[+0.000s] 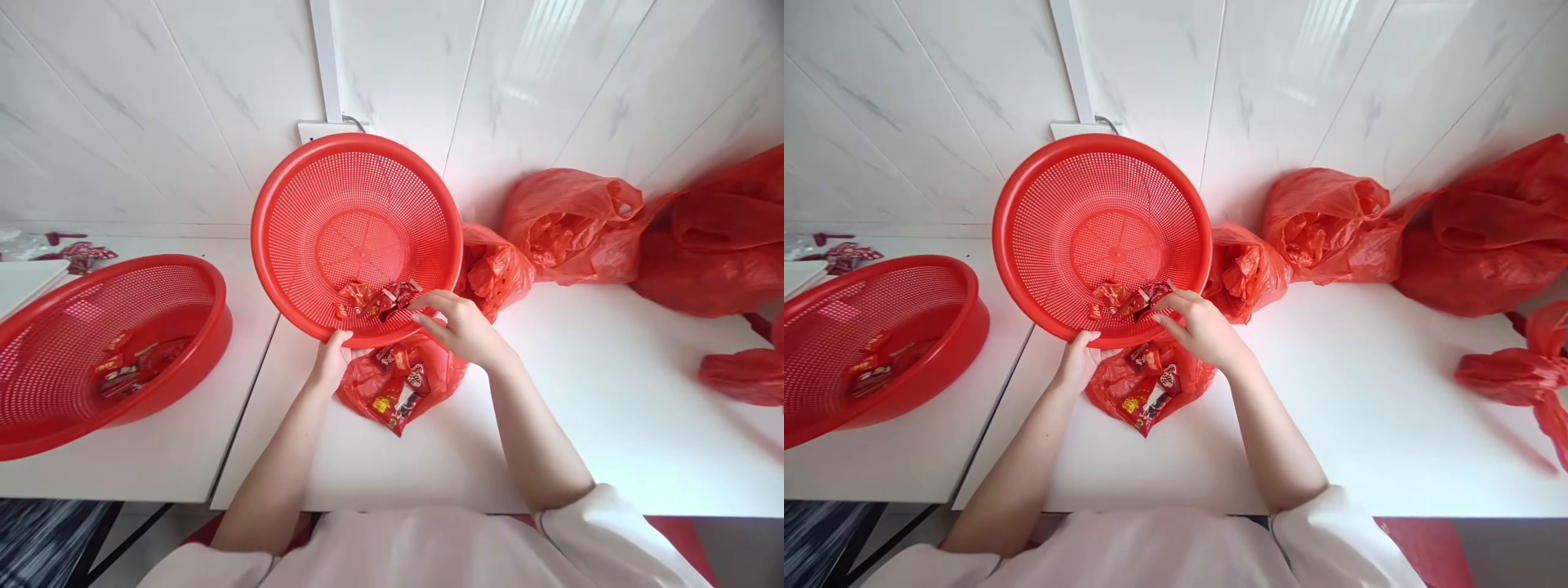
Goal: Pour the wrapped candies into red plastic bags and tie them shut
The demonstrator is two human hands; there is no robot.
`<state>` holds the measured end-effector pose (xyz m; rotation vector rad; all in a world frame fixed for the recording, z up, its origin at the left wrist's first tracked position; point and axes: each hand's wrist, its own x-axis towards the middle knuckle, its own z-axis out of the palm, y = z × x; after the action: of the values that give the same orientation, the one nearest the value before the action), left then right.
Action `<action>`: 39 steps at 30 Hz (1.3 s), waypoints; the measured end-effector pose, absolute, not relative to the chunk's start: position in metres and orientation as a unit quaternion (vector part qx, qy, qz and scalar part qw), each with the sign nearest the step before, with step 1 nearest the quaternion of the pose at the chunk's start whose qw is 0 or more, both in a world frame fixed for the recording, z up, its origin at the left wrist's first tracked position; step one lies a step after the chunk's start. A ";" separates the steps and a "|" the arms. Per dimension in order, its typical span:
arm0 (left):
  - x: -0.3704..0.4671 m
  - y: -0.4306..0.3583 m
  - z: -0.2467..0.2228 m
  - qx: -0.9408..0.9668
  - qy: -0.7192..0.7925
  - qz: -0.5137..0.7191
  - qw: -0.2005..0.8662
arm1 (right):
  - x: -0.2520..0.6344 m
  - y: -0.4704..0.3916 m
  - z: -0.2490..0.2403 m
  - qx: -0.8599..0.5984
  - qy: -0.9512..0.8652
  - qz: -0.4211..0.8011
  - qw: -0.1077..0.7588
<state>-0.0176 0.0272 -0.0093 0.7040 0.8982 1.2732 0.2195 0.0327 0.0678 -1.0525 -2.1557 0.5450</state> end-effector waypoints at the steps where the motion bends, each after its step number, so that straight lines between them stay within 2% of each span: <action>1: -0.017 0.027 -0.009 0.312 0.398 0.561 0.655 | 0.219 0.034 0.066 -0.415 -0.827 0.184 0.332; 7: -0.016 0.027 -0.016 0.319 0.410 0.537 0.665 | 0.213 0.045 0.040 -0.487 -0.842 0.040 0.229; 12: -0.014 0.023 -0.018 0.346 0.421 0.517 0.660 | 0.210 0.055 0.023 -0.540 -0.818 0.072 0.187; 16: -0.013 0.019 -0.018 0.361 0.433 0.503 0.655 | 0.217 0.061 0.020 -0.538 -0.806 0.118 0.217; 20: -0.013 0.016 -0.018 0.367 0.432 0.483 0.668 | 0.225 0.063 0.022 -0.516 -0.791 0.159 0.289; 27: -0.013 0.018 -0.017 0.356 0.440 0.478 0.672 | 0.230 0.063 0.030 -0.573 -0.714 0.165 0.367; 30: -0.014 0.020 -0.016 0.350 0.451 0.479 0.666 | 0.230 0.057 0.043 -0.526 -0.747 0.206 0.351; 35: -0.014 0.022 -0.014 0.347 0.456 0.487 0.659 | 0.227 0.040 0.066 -0.370 -0.826 0.318 0.283; 39: -0.014 0.023 -0.014 0.336 0.445 0.500 0.663 | 0.223 0.034 0.071 -0.300 -0.858 0.341 0.241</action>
<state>-0.0138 0.0234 -0.0140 0.7592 1.0048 1.1293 0.2228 0.0345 0.0710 -0.8200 -2.3458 0.9320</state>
